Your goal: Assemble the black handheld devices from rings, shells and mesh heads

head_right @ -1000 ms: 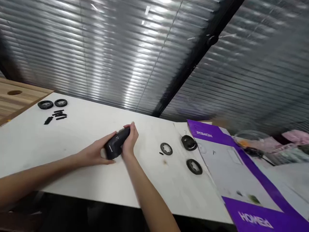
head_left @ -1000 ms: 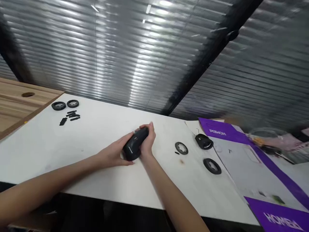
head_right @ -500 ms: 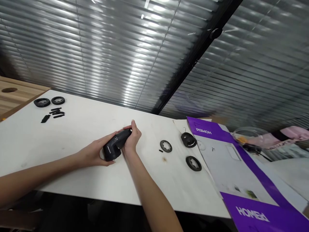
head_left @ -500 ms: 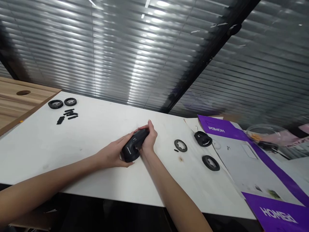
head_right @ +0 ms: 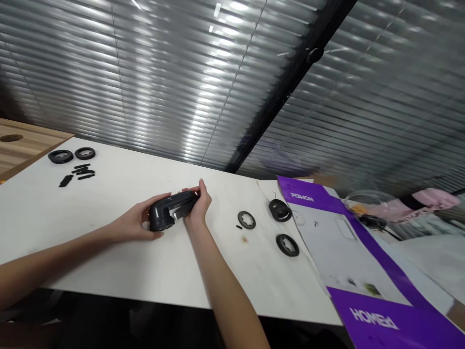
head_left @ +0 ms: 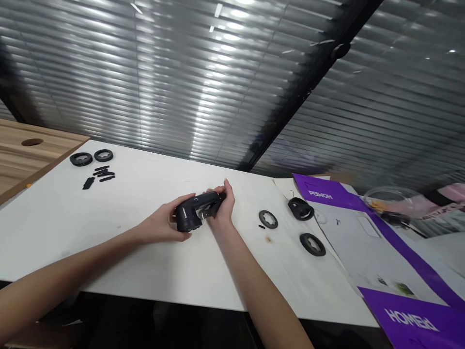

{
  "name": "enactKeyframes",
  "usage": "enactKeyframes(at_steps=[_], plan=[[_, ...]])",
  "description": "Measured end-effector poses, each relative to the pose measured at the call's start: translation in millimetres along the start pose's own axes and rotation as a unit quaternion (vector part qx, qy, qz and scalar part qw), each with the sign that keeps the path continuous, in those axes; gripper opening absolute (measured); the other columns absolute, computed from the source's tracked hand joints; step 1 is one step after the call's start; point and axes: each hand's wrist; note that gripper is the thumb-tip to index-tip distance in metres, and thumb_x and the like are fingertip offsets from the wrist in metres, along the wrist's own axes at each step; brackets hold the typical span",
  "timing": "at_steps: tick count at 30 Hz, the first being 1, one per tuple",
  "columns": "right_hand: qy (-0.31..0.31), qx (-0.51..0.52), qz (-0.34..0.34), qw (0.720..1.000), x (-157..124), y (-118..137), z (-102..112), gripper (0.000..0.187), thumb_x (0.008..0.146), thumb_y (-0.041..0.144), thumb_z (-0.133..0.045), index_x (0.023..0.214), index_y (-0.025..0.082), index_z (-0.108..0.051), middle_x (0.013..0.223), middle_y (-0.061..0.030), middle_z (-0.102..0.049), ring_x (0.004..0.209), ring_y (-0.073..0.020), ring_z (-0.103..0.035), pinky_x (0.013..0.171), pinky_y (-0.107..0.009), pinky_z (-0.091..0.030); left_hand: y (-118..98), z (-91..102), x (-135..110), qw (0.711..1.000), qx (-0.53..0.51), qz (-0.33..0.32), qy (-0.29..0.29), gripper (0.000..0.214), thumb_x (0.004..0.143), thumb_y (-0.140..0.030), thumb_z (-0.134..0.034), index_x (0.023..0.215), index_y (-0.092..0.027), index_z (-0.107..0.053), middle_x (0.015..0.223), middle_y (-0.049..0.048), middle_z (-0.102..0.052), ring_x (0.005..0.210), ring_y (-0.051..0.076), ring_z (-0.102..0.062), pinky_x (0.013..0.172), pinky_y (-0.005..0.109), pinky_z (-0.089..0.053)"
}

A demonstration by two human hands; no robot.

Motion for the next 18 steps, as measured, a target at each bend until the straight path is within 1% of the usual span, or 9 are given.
enactKeyframes(at_steps=[2,4,6,8,10,14,16,18], plan=[[-0.006,0.062,-0.01,0.998,5.2,3.7,2.3,0.051,0.093,0.039,-0.068,0.058,0.025,-0.035,0.047,0.0076,-0.043,0.047,-0.0116,-0.054,0.048,-0.023,-0.053,-2.1,2.6,-0.5,0.999,-0.038,0.018,-0.005,0.093,0.074,-0.016,-0.083,0.159,-0.026,-0.046,0.139,0.0113,-0.066,0.111,0.026,-0.068,0.091,0.034,-0.057],[-0.008,0.123,-0.04,0.992,10.1,7.3,5.6,0.055,0.096,0.038,-0.063,0.057,0.024,-0.027,0.046,0.0081,-0.036,0.047,-0.0099,-0.051,0.048,-0.02,-0.052,-3.3,5.4,0.3,0.996,-0.09,0.011,-0.005,0.088,0.073,-0.018,-0.085,0.154,-0.024,-0.051,0.136,0.0123,-0.067,0.111,0.028,-0.069,0.088,0.035,-0.057],[-0.002,0.166,-0.076,0.983,14.6,9.4,10.1,0.056,0.099,0.042,-0.056,0.059,0.025,-0.022,0.047,0.0074,-0.035,0.048,-0.0097,-0.051,0.051,-0.02,-0.055,-2.9,8.4,2.4,0.989,-0.149,0.0,0.003,0.08,0.074,-0.022,-0.086,0.148,-0.022,-0.055,0.126,0.0122,-0.07,0.105,0.03,-0.072,0.083,0.036,-0.058],[0.01,0.191,-0.095,0.977,18.9,9.4,15.5,0.054,0.101,0.044,-0.052,0.06,0.025,-0.021,0.048,0.0062,-0.036,0.051,-0.0105,-0.054,0.057,-0.021,-0.059,-1.4,11.4,4.9,0.98,-0.197,0.002,0.006,0.07,0.075,-0.025,-0.086,0.14,-0.02,-0.06,0.114,0.0108,-0.072,0.098,0.031,-0.075,0.079,0.037,-0.059],[0.025,0.201,-0.094,0.975,23.0,7.6,21.0,0.052,0.1,0.045,-0.052,0.062,0.026,-0.022,0.05,0.0056,-0.038,0.055,-0.0116,-0.057,0.062,-0.022,-0.062,0.1,13.9,6.8,0.974,-0.227,0.012,-0.009,0.062,0.075,-0.026,-0.085,0.132,-0.019,-0.064,0.109,0.01,-0.072,0.096,0.031,-0.076,0.077,0.037,-0.059],[0.05,0.185,-0.084,0.978,29.2,3.2,30.0,0.051,0.097,0.045,-0.058,0.063,0.026,-0.025,0.052,0.0056,-0.04,0.058,-0.0121,-0.059,0.066,-0.022,-0.063,-2.0,16.3,7.8,0.967,-0.252,0.028,-0.038,0.054,0.073,-0.026,-0.085,0.123,-0.018,-0.068,0.105,0.0089,-0.072,0.093,0.03,-0.076,0.075,0.035,-0.058],[0.047,0.172,-0.084,0.98,31.0,1.9,33.0,0.05,0.096,0.046,-0.058,0.062,0.026,-0.028,0.053,0.0052,-0.042,0.057,-0.0117,-0.058,0.065,-0.022,-0.063,-5.3,16.5,7.5,0.963,-0.264,0.039,-0.042,0.048,0.072,-0.028,-0.084,0.116,-0.015,-0.071,0.102,0.0103,-0.074,0.089,0.031,-0.076,0.074,0.036,-0.057],[0.05,0.151,-0.081,0.984,32.0,0.9,34.8,0.05,0.094,0.047,-0.06,0.061,0.025,-0.03,0.053,0.0049,-0.043,0.057,-0.0118,-0.057,0.065,-0.023,-0.062,-8.1,16.7,7.4,0.956,-0.285,0.058,-0.044,0.039,0.074,-0.034,-0.08,0.105,-0.011,-0.072,0.094,0.0136,-0.075,0.083,0.032,-0.075,0.074,0.039,-0.057]])
Point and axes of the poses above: each hand's wrist, its own x-axis towards the middle knuckle, its own z-axis out of the back of the hand, y = z × x
